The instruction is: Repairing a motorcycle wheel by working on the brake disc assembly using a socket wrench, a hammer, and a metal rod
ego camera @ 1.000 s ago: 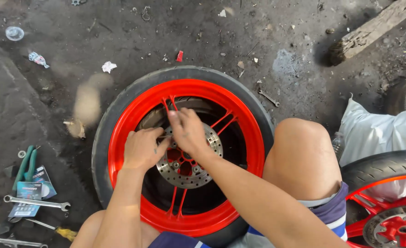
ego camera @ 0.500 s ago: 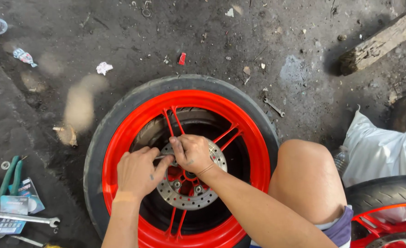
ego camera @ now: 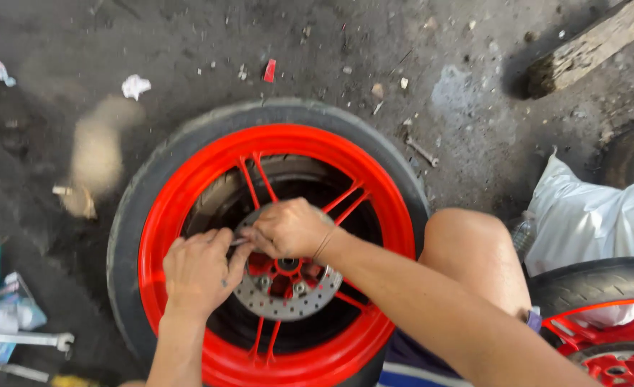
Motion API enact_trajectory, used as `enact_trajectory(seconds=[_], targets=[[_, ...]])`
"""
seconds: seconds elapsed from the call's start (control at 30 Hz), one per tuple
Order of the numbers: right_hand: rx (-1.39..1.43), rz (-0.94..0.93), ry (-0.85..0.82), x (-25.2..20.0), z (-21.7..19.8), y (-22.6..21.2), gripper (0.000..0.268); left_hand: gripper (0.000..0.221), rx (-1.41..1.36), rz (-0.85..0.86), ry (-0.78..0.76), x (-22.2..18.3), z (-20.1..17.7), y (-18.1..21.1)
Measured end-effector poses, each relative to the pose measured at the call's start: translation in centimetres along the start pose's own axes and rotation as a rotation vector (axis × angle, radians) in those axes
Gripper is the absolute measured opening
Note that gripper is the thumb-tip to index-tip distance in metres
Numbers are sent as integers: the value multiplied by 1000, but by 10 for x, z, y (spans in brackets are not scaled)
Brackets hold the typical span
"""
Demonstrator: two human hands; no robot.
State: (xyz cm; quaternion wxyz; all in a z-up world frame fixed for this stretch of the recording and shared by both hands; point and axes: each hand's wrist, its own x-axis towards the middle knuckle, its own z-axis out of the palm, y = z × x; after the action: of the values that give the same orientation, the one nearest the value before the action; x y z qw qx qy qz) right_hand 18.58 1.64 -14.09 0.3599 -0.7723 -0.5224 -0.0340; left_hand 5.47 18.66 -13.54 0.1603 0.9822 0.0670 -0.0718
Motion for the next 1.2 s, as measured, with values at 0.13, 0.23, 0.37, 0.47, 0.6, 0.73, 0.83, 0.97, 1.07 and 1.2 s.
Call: enact_trajectory(seconds=[0.13,0.23,0.37,0.47,0.6,0.73,0.83,0.97,1.07,1.2], targets=[[-13,-79,24,0,-2,1,43,41,16,3,182,-5,-3,7],[-52,-109,15,0,-1,7,42,35,17,0,204,-6,-10,14],[-91,-131,4,-9,9,11,42,42,7,-36,236,-10,-2,17],[-55,-145,-13,-11,12,13,42,34,-10,-54,235,-11,-4,19],[-60,-154,-14,-12,12,16,44,44,-18,-70,219,-7,-7,18],[-51,-148,-16,-11,13,16,45,41,-42,-83,215,-7,-7,20],[-40,-149,-24,-12,8,7,44,42,-51,-93,233,-14,-9,23],[-87,-167,-22,0,-7,5,42,42,-70,-85,263,-6,-14,23],[3,-282,-184,-14,16,13,51,48,21,-404,237,-51,9,61],[-97,-268,-212,-5,9,20,42,50,59,-303,255,-34,-10,61]])
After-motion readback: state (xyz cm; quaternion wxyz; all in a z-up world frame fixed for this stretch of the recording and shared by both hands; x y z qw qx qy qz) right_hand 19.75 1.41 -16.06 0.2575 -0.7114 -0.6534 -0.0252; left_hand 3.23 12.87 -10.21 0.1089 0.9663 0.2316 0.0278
